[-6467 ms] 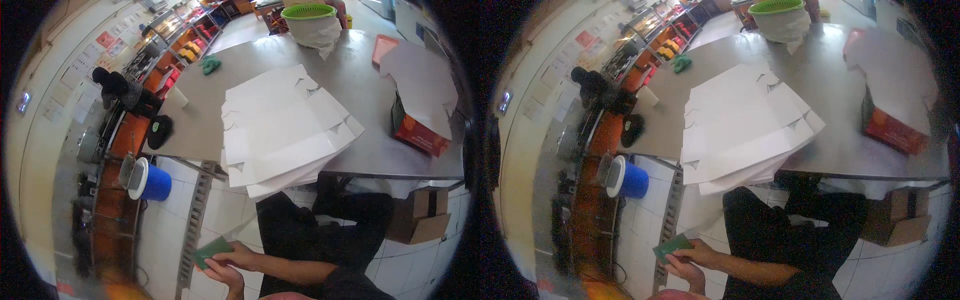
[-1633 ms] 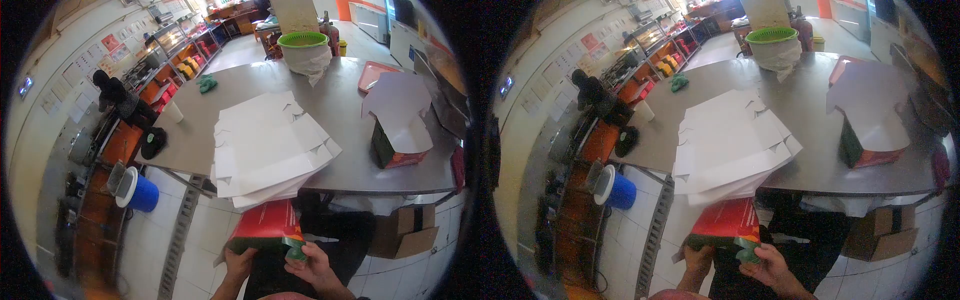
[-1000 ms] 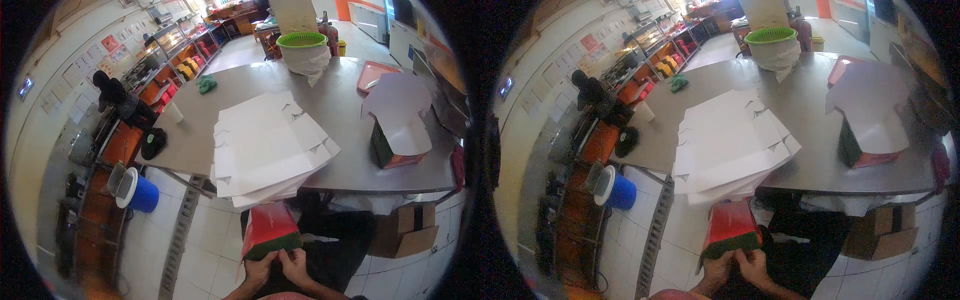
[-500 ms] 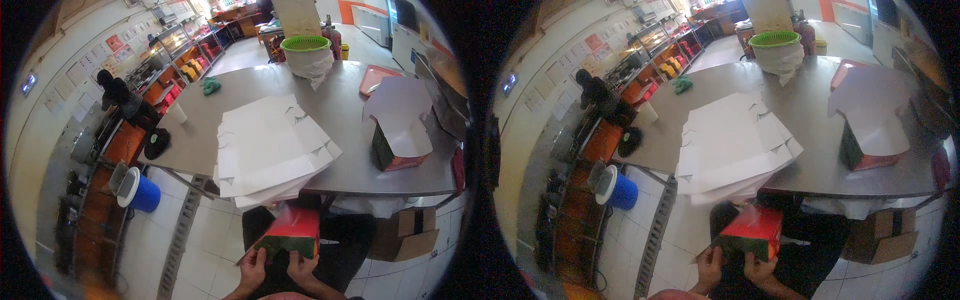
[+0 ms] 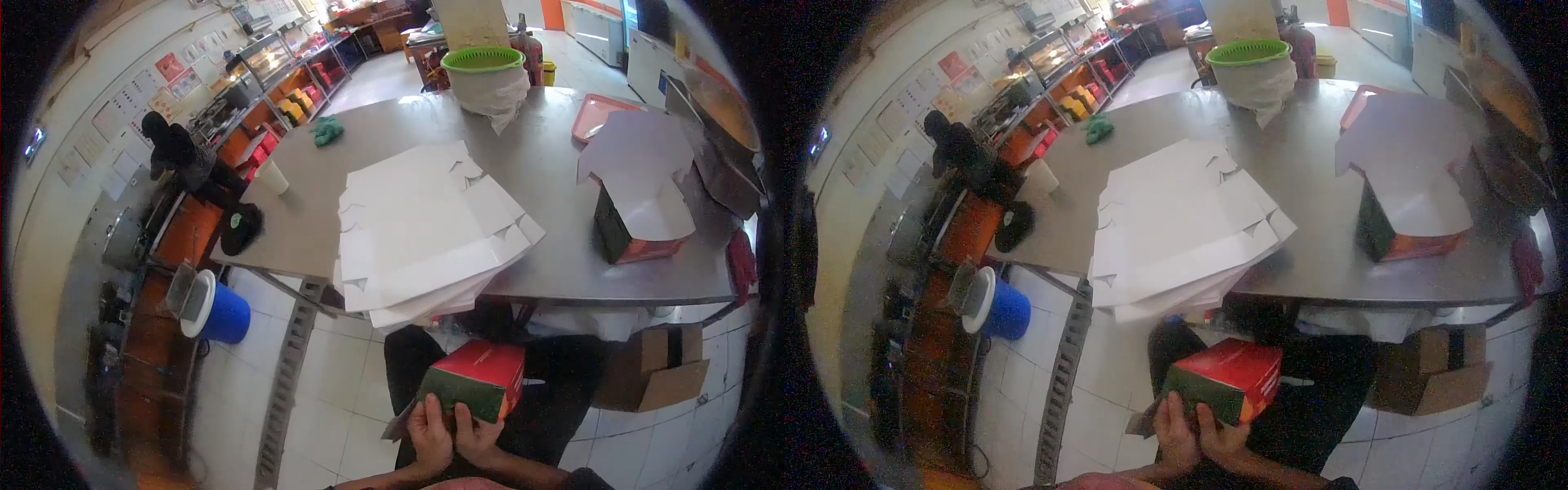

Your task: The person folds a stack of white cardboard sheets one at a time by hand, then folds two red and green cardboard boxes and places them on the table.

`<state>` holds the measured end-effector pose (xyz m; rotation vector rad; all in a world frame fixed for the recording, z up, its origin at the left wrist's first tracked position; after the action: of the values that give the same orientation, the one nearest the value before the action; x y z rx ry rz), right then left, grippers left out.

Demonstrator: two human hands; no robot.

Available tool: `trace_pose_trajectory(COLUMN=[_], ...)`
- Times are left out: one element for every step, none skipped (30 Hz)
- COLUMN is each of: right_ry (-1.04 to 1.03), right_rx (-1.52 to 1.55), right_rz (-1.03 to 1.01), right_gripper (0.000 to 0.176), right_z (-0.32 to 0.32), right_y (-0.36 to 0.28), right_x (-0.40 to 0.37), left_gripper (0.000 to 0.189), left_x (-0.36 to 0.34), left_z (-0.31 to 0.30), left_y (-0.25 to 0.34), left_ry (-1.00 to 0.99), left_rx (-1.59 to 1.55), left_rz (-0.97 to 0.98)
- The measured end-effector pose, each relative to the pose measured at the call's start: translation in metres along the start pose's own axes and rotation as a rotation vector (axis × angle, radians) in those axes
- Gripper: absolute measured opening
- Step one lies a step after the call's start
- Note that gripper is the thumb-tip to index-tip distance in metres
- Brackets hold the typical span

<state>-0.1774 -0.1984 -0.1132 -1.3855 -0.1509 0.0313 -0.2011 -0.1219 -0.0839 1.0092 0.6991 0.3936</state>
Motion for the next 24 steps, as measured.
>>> trace_pose_trajectory(right_ry=[0.026,0.056,0.017,-0.027,-0.015,0.009,0.033,-0.149,-0.333,-0.314,-0.427,-0.537,-0.326,-0.317,-0.307,-0.299,-0.143,-0.011,0.069,-0.009,-0.132,-0.319,-0.318,-0.326], right_rx=[0.085,0.166,0.022,-0.127,0.034,0.193,0.168,0.164,0.170,0.158,-0.020,-0.195,-0.393,-0.396,-0.428,-0.459,-0.614,-0.761,-0.868,-0.942,-0.906,-0.817,-0.750,-0.752], right_rz=[-0.014,-0.017,-0.073,-0.112,-0.038,0.032,0.088,0.323,0.539,0.557,0.369,0.177,-0.168,-0.158,-0.336,-0.522,-0.580,-0.522,-0.439,-0.370,-0.295,-0.180,-0.032,-0.054], right_gripper=[0.030,0.028,0.027,0.026,0.026,0.026,0.026,0.028,0.029,0.029,0.033,0.038,0.046,0.046,0.052,0.059,0.074,0.085,0.091,0.098,0.100,0.094,0.087,0.081], right_z=[0.002,0.001,-0.001,-0.005,-0.002,0.001,-0.005,-0.005,-0.005,-0.009,-0.010,-0.006,-0.003,-0.008,-0.017,-0.026,-0.036,-0.045,-0.049,-0.055,-0.058,-0.064,-0.063,-0.065], right_y=[0.004,0.001,-0.005,-0.015,-0.015,-0.013,-0.014,-0.010,-0.005,-0.013,-0.031,-0.044,-0.055,-0.058,-0.068,-0.075,-0.074,-0.077,-0.079,-0.080,-0.079,-0.069,-0.070,-0.066], right_x=[0.002,0.002,0.006,0.011,0.012,0.011,0.009,0.009,0.009,0.008,0.007,0.008,-0.006,-0.009,-0.011,-0.012,-0.008,-0.003,0.010,0.022,0.029,0.030,0.029,0.026], left_gripper=[0.030,0.031,0.031,0.031,0.030,0.029,0.027,0.026,0.026,0.024,0.023,0.023,0.022,0.021,0.025,0.025,0.028,0.032,0.033,0.033,0.034,0.035,0.036,0.037], left_x=[0.001,0.001,0.004,0.007,0.012,0.015,0.014,0.014,0.016,0.017,0.016,0.020,0.024,0.026,0.032,0.028,0.025,0.022,0.023,0.022,0.023,0.025,0.026,0.027], left_z=[0.000,-0.001,-0.001,-0.002,-0.002,-0.001,0.004,0.009,0.011,0.012,0.012,0.012,0.011,0.008,0.000,0.000,0.000,0.000,-0.001,-0.003,-0.003,-0.002,-0.001,0.002], left_y=[0.001,0.002,0.002,0.001,-0.002,-0.002,0.004,0.008,0.004,0.000,-0.003,-0.001,0.002,0.006,0.006,0.006,0.007,0.009,0.009,0.005,0.000,-0.001,0.002,0.006], left_ry=[0.033,0.066,0.034,0.001,-0.004,-0.009,-0.014,-0.025,-0.031,-0.035,-0.042,-0.051,-0.091,-0.127,-0.171,-0.178,-0.209,-0.248,-0.296,-0.373,-0.463,-0.549,-0.622,-0.667], left_rx=[0.115,0.233,0.291,0.351,0.314,0.276,0.290,0.299,0.301,0.176,0.049,0.049,0.027,0.006,0.020,0.018,0.171,0.324,0.428,0.467,0.469,0.457,0.425,0.410], left_rz=[0.023,0.035,0.055,0.059,0.043,0.028,0.030,0.045,0.011,-0.015,-0.030,-0.041,-0.042,-0.044,-0.031,-0.032,-0.079,-0.121,-0.108,-0.100,-0.103,-0.106,-0.104,-0.090])
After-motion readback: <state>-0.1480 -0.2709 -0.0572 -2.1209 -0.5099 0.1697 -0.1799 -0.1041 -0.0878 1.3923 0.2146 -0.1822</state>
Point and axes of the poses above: each hand's wrist, its own x-axis towards the middle knuckle, its own z-axis out of the palm, y = z × x, the point moved 3 cm from there along x, towards the middle knuckle, and after that the axes turned 2 degrees about -x, right-handed, at the moved point
